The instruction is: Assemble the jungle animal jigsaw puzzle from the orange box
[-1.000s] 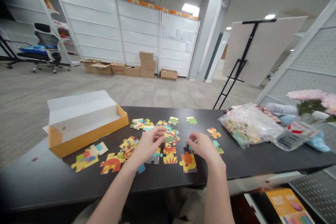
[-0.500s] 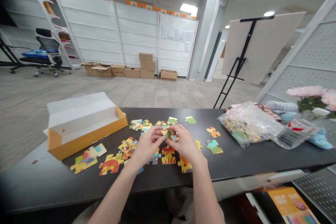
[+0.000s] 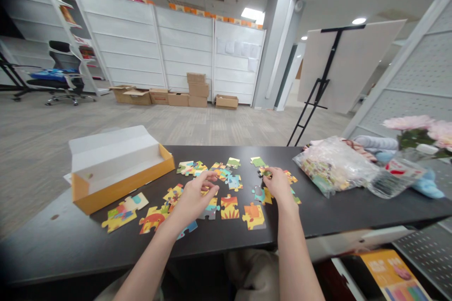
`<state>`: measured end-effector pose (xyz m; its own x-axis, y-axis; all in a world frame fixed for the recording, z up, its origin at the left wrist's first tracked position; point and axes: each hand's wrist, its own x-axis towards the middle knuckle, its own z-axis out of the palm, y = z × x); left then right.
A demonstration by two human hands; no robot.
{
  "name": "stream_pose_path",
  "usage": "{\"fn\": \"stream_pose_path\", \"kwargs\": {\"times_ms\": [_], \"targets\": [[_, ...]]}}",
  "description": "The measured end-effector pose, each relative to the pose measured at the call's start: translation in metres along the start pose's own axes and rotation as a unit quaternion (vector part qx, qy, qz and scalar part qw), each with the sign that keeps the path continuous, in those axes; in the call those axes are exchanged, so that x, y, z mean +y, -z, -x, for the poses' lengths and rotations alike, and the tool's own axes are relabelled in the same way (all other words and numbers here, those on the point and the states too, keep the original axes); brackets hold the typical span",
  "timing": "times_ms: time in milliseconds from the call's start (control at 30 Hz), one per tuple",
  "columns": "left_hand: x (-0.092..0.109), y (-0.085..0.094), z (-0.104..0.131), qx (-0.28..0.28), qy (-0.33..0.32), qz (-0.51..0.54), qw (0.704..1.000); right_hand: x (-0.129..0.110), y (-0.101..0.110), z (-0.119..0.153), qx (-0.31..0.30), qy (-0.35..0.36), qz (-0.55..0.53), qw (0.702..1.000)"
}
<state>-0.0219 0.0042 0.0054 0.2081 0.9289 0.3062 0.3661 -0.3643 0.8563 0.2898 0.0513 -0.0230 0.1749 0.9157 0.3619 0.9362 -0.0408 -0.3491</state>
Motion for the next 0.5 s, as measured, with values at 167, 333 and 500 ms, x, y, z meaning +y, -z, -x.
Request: {"fn": "stream_pose_path", "kwargs": {"times_ms": [167, 333, 500], "targets": [[0.004, 0.006, 0.005, -0.005, -0.017, -0.020, 1.000, -0.007, -0.007, -0.002, 0.011, 0.014, -0.013, 1.000], [0.008, 0.009, 0.007, -0.015, -0.023, -0.034, 0.999, -0.006, -0.009, -0.004, 0.006, 0.010, -0.006, 1.000], [0.007, 0.012, 0.008, -0.021, -0.027, -0.042, 0.999, -0.005, -0.011, -0.006, -0.003, 0.014, 0.009, 1.000]]}}
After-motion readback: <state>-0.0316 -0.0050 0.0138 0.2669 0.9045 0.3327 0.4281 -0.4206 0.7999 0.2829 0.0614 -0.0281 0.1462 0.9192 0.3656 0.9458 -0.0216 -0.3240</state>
